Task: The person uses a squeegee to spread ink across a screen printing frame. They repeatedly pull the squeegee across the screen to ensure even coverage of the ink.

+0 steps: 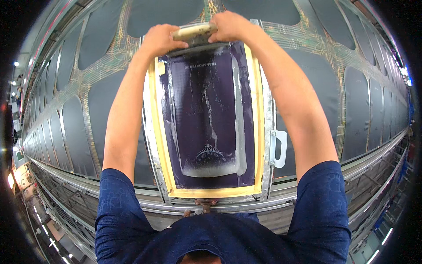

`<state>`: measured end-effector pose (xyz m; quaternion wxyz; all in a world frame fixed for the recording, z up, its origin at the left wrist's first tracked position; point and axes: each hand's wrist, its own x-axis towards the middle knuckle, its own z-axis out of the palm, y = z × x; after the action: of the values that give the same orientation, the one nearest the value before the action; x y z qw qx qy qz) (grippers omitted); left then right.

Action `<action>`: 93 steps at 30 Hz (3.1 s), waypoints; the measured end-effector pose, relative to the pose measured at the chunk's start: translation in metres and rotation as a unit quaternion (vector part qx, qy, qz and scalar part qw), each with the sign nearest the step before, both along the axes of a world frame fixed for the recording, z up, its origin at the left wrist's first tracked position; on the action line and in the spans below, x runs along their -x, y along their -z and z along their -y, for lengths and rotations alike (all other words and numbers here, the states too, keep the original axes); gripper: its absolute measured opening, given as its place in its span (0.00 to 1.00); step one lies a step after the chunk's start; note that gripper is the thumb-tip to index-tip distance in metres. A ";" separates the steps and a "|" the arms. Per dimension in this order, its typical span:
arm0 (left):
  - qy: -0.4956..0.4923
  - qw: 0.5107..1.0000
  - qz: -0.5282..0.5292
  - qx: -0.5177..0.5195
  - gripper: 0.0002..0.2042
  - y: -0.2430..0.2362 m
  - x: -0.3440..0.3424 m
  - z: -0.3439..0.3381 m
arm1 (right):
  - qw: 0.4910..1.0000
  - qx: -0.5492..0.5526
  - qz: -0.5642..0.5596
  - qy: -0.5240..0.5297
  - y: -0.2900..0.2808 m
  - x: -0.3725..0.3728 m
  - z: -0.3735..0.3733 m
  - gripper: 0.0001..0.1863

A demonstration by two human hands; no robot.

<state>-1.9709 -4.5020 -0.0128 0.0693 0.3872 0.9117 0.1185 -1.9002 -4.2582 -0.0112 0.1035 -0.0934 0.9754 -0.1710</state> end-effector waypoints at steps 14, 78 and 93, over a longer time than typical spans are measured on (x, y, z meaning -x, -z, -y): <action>0.029 0.998 -0.005 -0.054 0.15 0.004 -0.198 0.070 | 0.999 -0.006 -0.044 0.005 0.003 -0.204 0.070 0.13; 0.041 0.983 -0.126 -0.124 0.11 0.026 0.029 0.398 | 0.949 0.178 -0.238 0.110 -0.028 -0.050 0.356 0.26; -0.001 0.999 0.042 0.006 0.21 0.009 0.097 0.364 | 0.999 0.004 0.032 0.023 0.009 0.091 0.365 0.20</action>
<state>-2.0683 -4.8660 -0.0218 0.1092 0.3803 0.9092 0.1294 -1.9915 -4.6236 -0.0197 0.1303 -0.0655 0.9728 -0.1800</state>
